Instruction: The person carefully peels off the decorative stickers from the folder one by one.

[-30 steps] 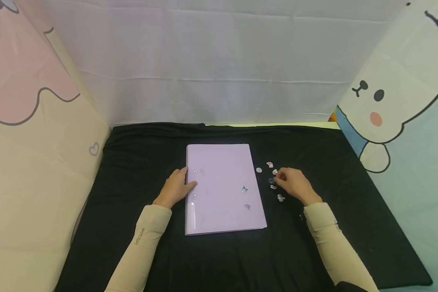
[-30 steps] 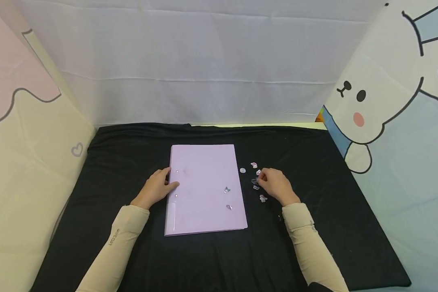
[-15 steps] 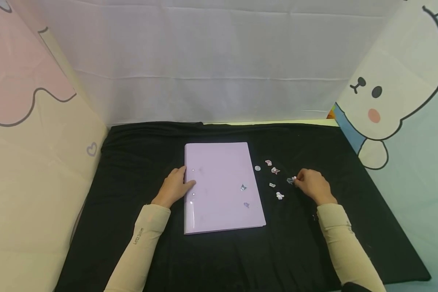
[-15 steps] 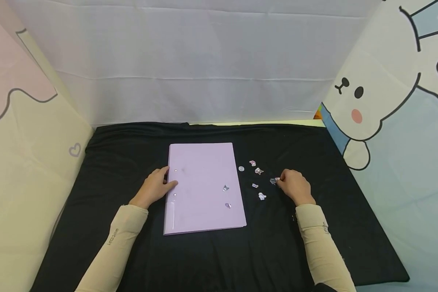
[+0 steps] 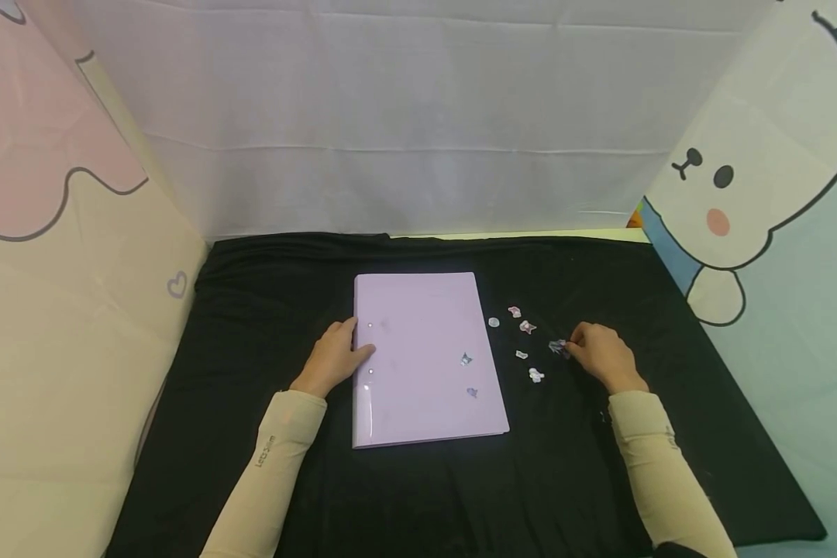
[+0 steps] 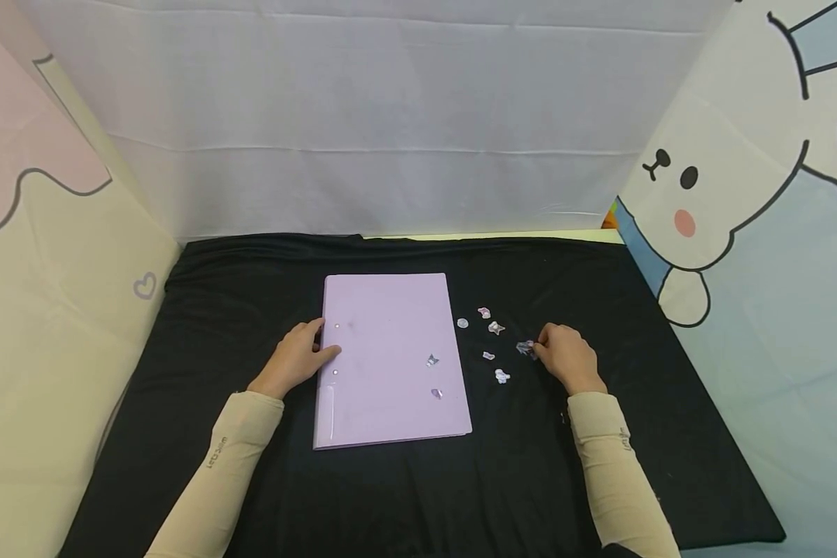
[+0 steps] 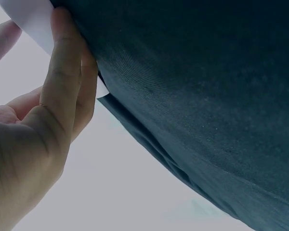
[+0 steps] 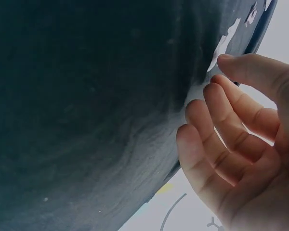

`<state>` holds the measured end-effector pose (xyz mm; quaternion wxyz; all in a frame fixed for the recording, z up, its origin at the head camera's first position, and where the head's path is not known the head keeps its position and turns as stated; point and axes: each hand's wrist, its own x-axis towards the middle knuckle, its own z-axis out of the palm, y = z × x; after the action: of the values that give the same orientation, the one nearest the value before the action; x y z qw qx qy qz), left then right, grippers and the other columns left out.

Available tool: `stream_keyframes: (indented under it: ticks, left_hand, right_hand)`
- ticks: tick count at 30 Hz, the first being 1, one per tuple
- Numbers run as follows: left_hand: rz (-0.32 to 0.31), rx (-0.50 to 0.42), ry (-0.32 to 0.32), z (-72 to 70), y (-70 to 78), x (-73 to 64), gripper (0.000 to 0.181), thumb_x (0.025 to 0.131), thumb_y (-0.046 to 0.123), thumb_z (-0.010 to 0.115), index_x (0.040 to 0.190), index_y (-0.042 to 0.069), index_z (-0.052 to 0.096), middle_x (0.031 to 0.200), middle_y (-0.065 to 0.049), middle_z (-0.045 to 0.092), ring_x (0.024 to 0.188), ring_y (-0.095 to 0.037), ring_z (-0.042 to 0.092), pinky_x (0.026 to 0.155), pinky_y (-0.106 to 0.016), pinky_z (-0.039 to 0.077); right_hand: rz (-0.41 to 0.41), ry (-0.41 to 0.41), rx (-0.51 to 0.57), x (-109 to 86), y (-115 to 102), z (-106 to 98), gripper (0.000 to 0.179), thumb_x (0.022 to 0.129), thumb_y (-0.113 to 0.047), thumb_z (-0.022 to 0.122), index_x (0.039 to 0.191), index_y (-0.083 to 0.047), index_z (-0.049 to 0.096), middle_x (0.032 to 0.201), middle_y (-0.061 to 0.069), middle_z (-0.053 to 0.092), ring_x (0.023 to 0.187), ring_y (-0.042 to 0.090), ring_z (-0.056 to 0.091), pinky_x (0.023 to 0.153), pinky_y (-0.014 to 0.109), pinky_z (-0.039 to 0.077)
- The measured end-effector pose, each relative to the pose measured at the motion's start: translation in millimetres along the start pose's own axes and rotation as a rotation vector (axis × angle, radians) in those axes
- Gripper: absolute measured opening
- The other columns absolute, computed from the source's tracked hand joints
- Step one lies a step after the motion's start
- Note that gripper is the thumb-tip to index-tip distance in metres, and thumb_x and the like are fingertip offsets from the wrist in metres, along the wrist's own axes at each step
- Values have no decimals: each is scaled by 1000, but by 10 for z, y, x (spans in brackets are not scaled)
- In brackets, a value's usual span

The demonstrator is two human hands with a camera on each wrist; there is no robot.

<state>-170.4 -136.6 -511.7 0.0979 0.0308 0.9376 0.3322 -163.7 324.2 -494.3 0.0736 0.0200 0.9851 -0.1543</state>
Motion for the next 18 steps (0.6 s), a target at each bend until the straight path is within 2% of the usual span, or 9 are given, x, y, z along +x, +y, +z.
stream_keyframes:
  ticks: [8,18]
  left_hand:
    - [-2,-6,2,-10,4,-12,72,94,23,71,149,-7,36,134,-28,50,111,-37,57,95,-53,50]
    - [-8,3,1,-13,27,-21,71,94,23,71,149,-7,37,134,-28,50,113,-38,57,97,-53,49]
  right_hand:
    - [-62,78,-15,-13,-194,14,17,93,-15,69,99,1,67,86,14,62,70,26,57,60,45,50]
    - [-189,112,1,30,-583,87,15,92,-16,71,99,-2,70,85,9,63,73,25,60,62,46,53]
